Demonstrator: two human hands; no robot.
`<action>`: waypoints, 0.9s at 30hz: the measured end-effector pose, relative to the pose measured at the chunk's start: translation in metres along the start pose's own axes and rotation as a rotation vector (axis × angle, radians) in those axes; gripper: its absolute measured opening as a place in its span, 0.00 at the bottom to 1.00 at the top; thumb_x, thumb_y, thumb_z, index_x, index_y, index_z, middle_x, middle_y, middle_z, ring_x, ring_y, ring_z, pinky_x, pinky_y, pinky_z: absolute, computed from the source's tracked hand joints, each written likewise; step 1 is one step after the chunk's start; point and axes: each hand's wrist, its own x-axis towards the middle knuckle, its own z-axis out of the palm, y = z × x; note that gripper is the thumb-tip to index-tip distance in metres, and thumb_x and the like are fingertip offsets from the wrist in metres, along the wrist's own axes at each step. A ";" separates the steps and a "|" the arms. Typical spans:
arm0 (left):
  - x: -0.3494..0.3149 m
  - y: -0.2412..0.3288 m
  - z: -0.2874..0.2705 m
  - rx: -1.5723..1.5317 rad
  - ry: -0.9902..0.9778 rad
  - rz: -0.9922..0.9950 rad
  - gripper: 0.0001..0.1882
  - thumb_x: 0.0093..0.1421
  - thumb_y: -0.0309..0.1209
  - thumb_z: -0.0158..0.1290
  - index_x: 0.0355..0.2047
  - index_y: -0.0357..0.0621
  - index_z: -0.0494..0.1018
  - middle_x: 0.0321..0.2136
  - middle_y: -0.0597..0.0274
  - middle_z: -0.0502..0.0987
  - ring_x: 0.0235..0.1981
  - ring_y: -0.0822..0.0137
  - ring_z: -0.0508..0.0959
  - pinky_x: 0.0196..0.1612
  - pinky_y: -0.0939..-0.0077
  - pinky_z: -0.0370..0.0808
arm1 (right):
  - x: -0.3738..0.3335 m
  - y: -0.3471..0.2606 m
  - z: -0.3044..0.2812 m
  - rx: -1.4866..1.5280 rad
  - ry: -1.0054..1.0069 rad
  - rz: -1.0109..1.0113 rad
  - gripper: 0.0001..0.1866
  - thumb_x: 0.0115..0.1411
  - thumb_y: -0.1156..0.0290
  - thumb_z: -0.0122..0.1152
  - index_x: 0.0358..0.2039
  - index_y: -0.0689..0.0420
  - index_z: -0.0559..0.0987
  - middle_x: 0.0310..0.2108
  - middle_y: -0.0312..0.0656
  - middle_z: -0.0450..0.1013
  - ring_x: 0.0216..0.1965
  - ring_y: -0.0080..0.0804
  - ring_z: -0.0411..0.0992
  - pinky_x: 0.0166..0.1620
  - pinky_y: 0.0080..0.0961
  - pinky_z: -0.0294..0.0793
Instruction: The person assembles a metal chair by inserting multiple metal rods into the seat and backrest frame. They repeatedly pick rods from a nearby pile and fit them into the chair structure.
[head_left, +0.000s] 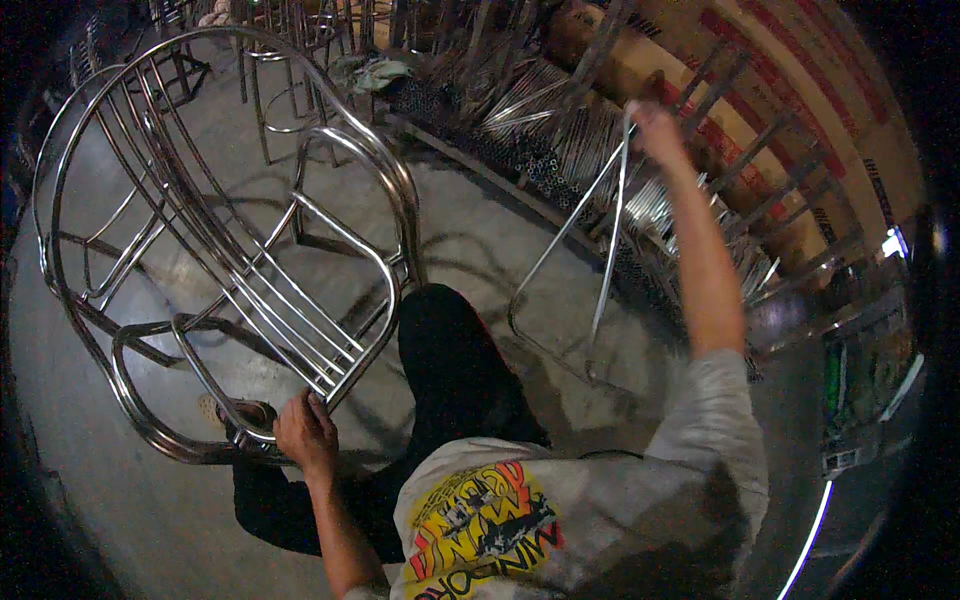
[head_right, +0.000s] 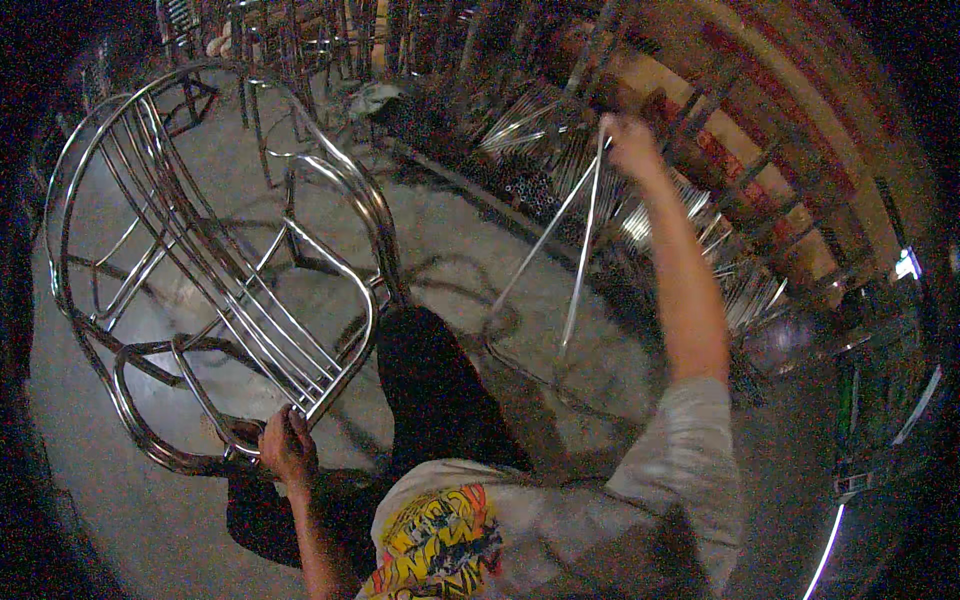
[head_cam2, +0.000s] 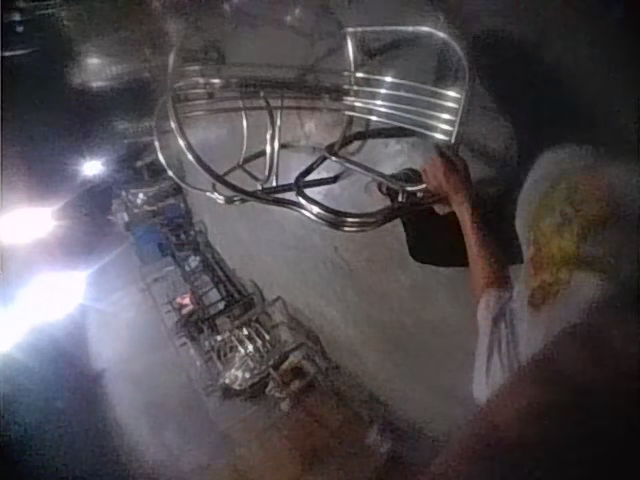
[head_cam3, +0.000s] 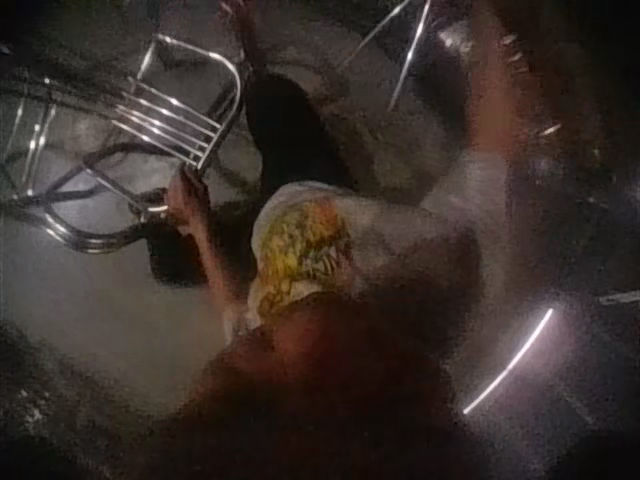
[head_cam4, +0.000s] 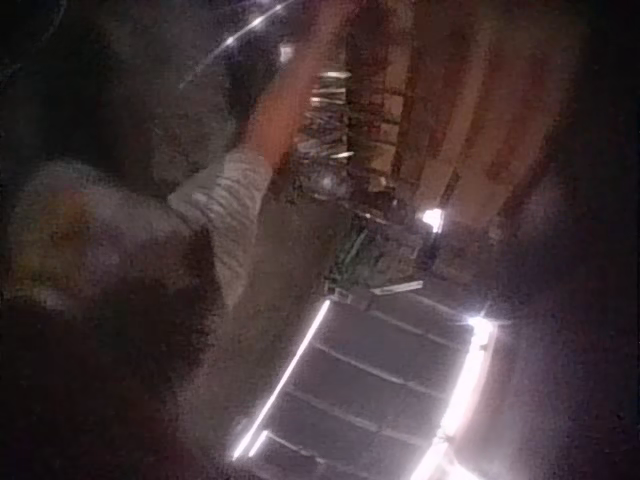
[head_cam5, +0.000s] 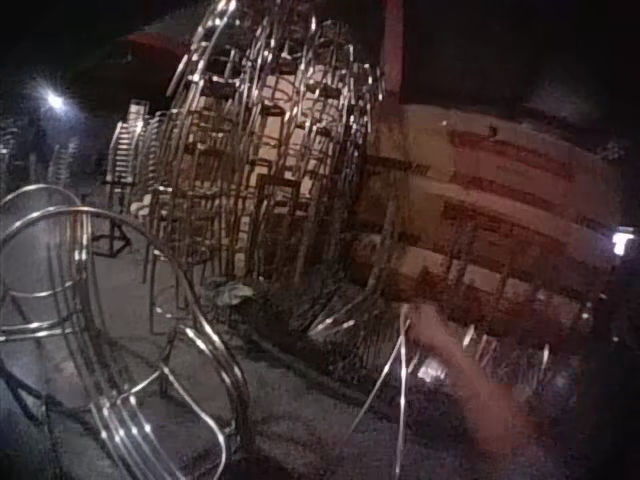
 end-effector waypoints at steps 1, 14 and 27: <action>0.000 0.001 0.000 0.008 -0.005 -0.003 0.07 0.65 0.32 0.49 0.37 0.45 0.76 0.28 0.58 0.77 0.31 0.54 0.77 0.35 0.61 0.68 | -0.019 0.032 0.038 0.059 -0.036 0.062 0.21 0.67 0.51 0.55 0.40 0.60 0.77 0.25 0.39 0.73 0.21 0.27 0.69 0.26 0.29 0.70; 0.006 0.005 0.006 0.086 -0.030 -0.024 0.10 0.65 0.32 0.48 0.37 0.43 0.77 0.28 0.58 0.78 0.30 0.56 0.78 0.35 0.63 0.69 | -0.217 0.185 0.333 -0.259 -0.473 0.431 0.17 0.63 0.60 0.55 0.43 0.60 0.78 0.33 0.53 0.79 0.37 0.52 0.78 0.42 0.41 0.76; 0.003 -0.002 0.002 0.018 -0.027 -0.029 0.08 0.58 0.29 0.56 0.38 0.46 0.77 0.25 0.58 0.75 0.27 0.57 0.76 0.31 0.63 0.68 | -0.138 0.024 0.145 0.589 0.072 0.253 0.17 0.69 0.54 0.50 0.36 0.55 0.75 0.30 0.36 0.76 0.26 0.21 0.69 0.29 0.24 0.66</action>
